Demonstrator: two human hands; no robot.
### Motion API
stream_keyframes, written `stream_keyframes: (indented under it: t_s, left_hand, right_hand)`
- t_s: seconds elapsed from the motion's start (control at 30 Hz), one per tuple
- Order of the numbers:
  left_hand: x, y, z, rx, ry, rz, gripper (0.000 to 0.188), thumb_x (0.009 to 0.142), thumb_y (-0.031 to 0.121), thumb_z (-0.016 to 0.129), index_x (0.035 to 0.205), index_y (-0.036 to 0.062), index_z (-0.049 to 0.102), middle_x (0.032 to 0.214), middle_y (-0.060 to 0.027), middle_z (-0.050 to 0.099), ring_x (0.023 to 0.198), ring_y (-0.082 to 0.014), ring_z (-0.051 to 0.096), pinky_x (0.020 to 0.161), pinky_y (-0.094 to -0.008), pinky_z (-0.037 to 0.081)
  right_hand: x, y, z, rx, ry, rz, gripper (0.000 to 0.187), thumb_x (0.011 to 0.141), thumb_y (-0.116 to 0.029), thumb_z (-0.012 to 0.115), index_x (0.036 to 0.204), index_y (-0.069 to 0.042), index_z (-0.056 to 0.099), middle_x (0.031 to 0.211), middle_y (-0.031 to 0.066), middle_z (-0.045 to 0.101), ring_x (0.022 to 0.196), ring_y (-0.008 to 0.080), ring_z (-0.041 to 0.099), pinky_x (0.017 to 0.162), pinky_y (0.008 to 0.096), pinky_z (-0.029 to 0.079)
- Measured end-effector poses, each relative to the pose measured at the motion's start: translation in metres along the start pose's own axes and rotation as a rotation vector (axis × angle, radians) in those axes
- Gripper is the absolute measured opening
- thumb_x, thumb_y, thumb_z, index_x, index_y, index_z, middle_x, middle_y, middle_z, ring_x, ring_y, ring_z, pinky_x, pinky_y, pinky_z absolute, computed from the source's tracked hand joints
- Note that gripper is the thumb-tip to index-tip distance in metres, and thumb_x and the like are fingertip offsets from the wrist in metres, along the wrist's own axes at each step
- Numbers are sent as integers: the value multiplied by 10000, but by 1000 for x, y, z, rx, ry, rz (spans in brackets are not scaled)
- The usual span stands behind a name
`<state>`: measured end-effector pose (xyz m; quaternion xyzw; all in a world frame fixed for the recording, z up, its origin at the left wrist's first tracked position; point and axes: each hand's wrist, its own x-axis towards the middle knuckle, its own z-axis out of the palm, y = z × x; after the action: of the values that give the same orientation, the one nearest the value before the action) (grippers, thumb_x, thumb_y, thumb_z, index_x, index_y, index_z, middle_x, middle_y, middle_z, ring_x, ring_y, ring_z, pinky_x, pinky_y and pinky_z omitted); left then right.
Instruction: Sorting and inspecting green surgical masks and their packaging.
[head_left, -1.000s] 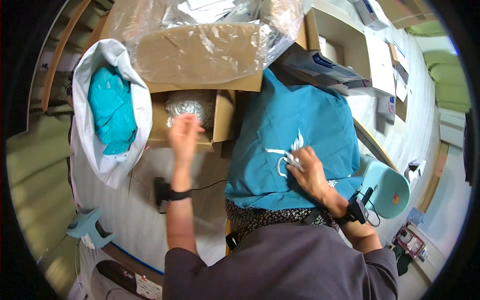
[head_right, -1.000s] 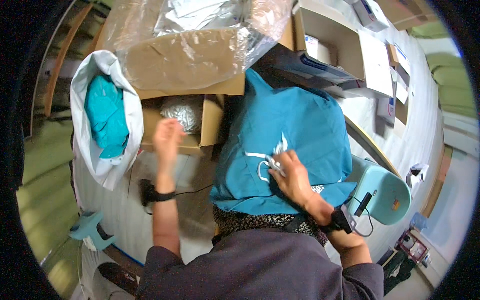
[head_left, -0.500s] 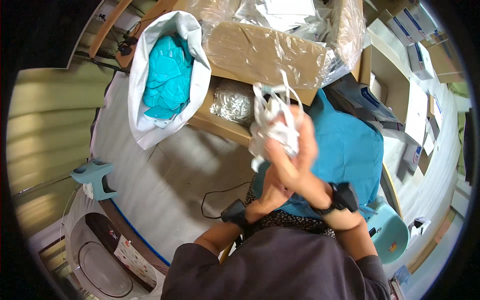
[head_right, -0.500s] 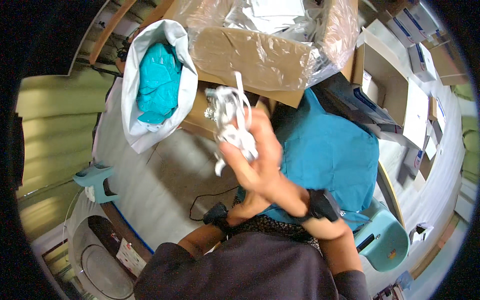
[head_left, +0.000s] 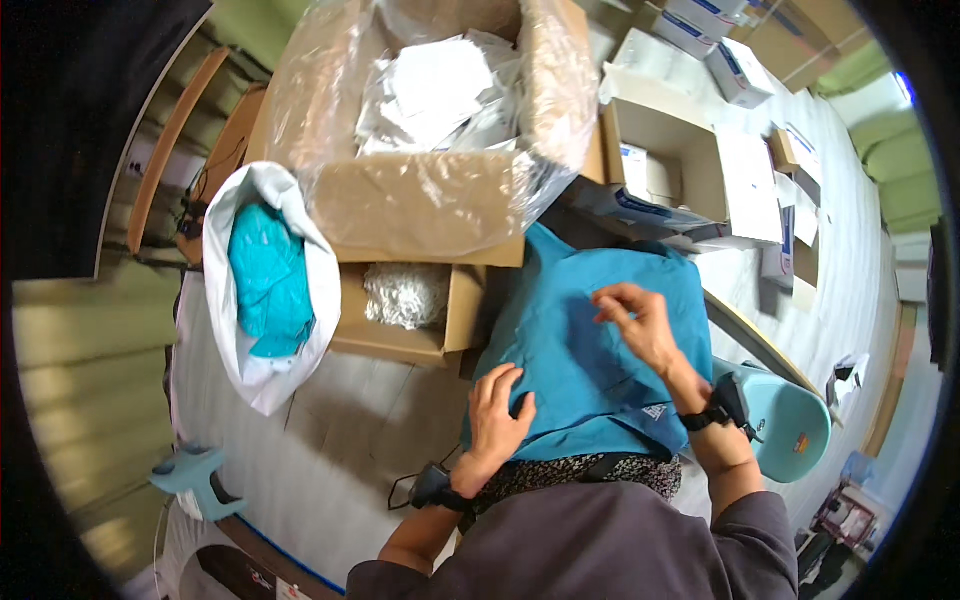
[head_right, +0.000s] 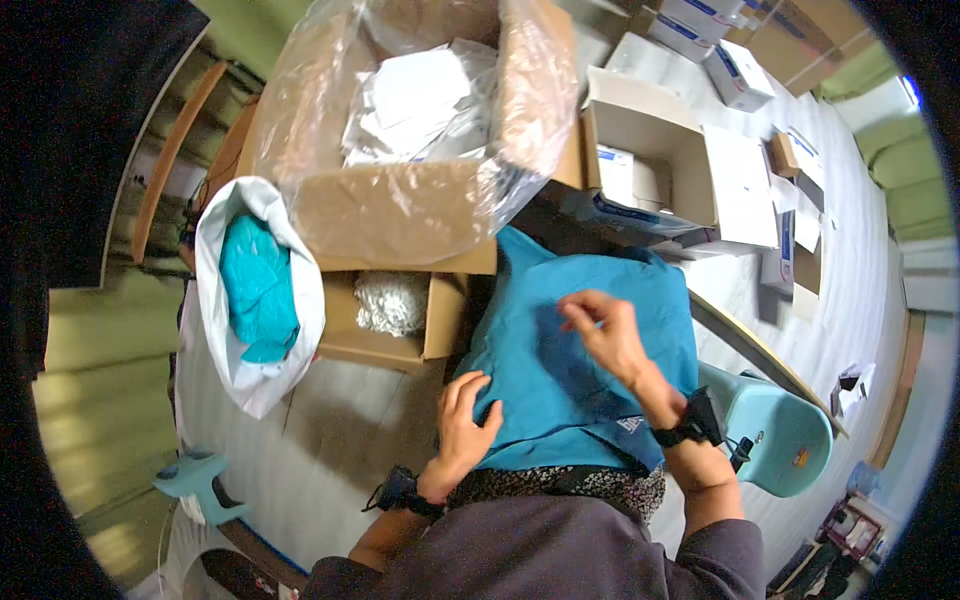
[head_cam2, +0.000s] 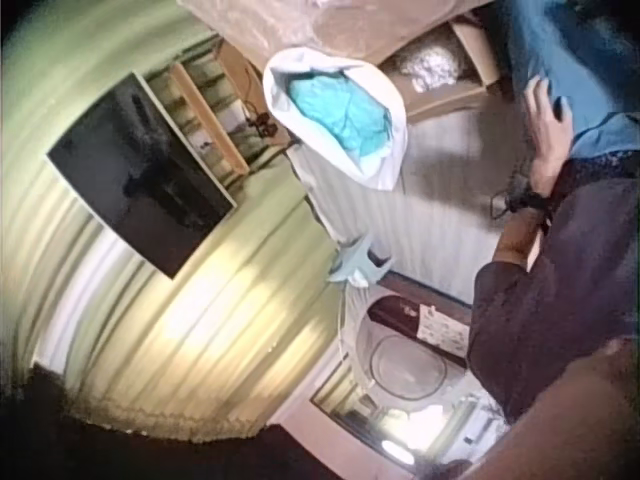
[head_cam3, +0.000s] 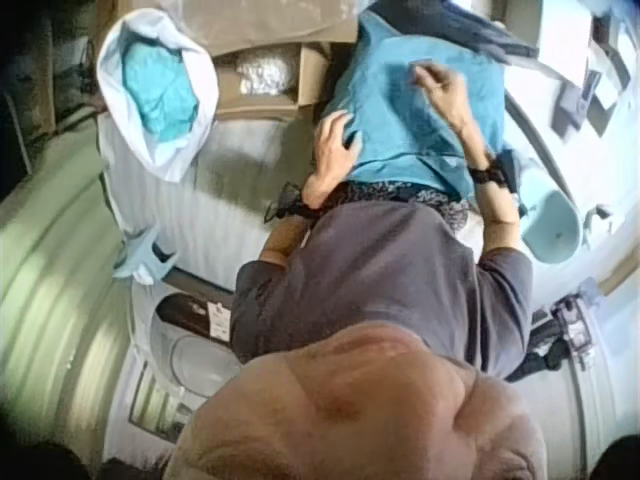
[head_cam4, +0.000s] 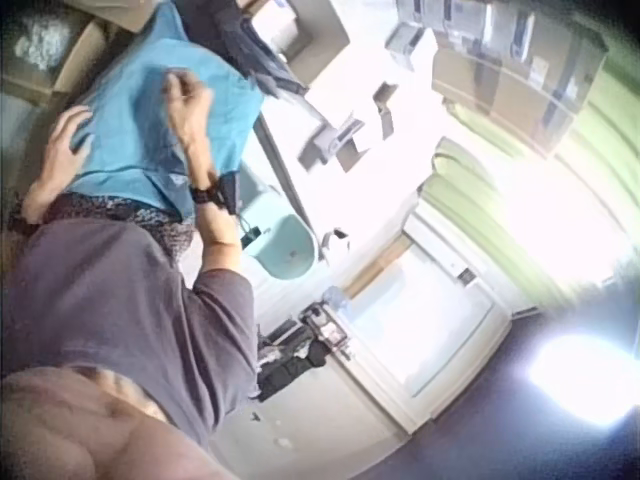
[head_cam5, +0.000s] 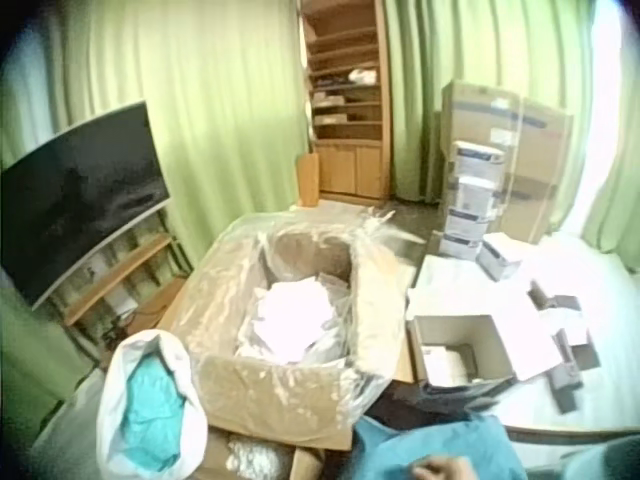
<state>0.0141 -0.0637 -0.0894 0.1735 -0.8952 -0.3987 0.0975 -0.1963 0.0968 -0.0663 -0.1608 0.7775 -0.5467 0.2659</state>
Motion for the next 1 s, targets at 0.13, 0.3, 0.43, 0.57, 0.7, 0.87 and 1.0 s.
stream_keyframes:
  t_s: [0.13,0.3,0.43,0.57,0.7,0.87,1.0]
  left_hand:
    - [51,7,9,62,-47,135,504,760,202,712,1206,36,546,1282,-143,517,1170,-320,496,946,-442,386]
    - [109,40,43,171,-180,238,629,769,284,706,1305,40,486,1400,-164,428,1335,-339,348,1073,-484,267]
    - [126,42,69,280,-248,263,627,757,275,696,1308,53,497,1431,-156,412,1377,-344,298,1118,-510,189]
    - [140,32,72,201,-205,262,506,742,178,668,1228,71,579,1390,-131,479,1350,-335,356,1099,-503,236]
    - [152,35,71,205,-220,227,464,749,151,647,1204,72,603,1372,-120,500,1336,-324,380,1083,-486,271]
    - [158,35,72,234,-214,234,467,759,163,642,1216,79,597,1370,-111,502,1336,-311,382,1081,-478,277]
    - [157,38,70,243,-213,218,463,762,159,639,1217,80,594,1377,-109,495,1338,-312,379,1080,-480,281]
  right_hand:
    - [49,0,-84,117,247,-35,157,916,-130,600,955,14,649,787,58,661,653,111,619,558,237,474]
    - [169,9,-154,287,305,310,234,893,-171,617,1051,1,625,916,75,644,798,151,608,697,300,497]
    - [254,77,-187,228,186,516,319,866,-205,670,1109,-12,601,954,67,603,919,165,574,802,333,473]
    - [308,141,-192,43,326,691,494,777,-242,757,1144,33,575,1057,133,579,1000,223,544,847,413,456]
    - [324,176,-175,189,383,766,549,692,-225,814,1099,72,597,1050,168,611,932,280,586,825,423,451]
    - [328,167,-171,152,228,757,448,695,-189,814,1023,61,640,975,173,647,830,309,617,780,429,455]
    - [312,133,-170,114,342,623,329,751,-179,773,962,50,668,898,155,673,817,283,625,751,398,456]
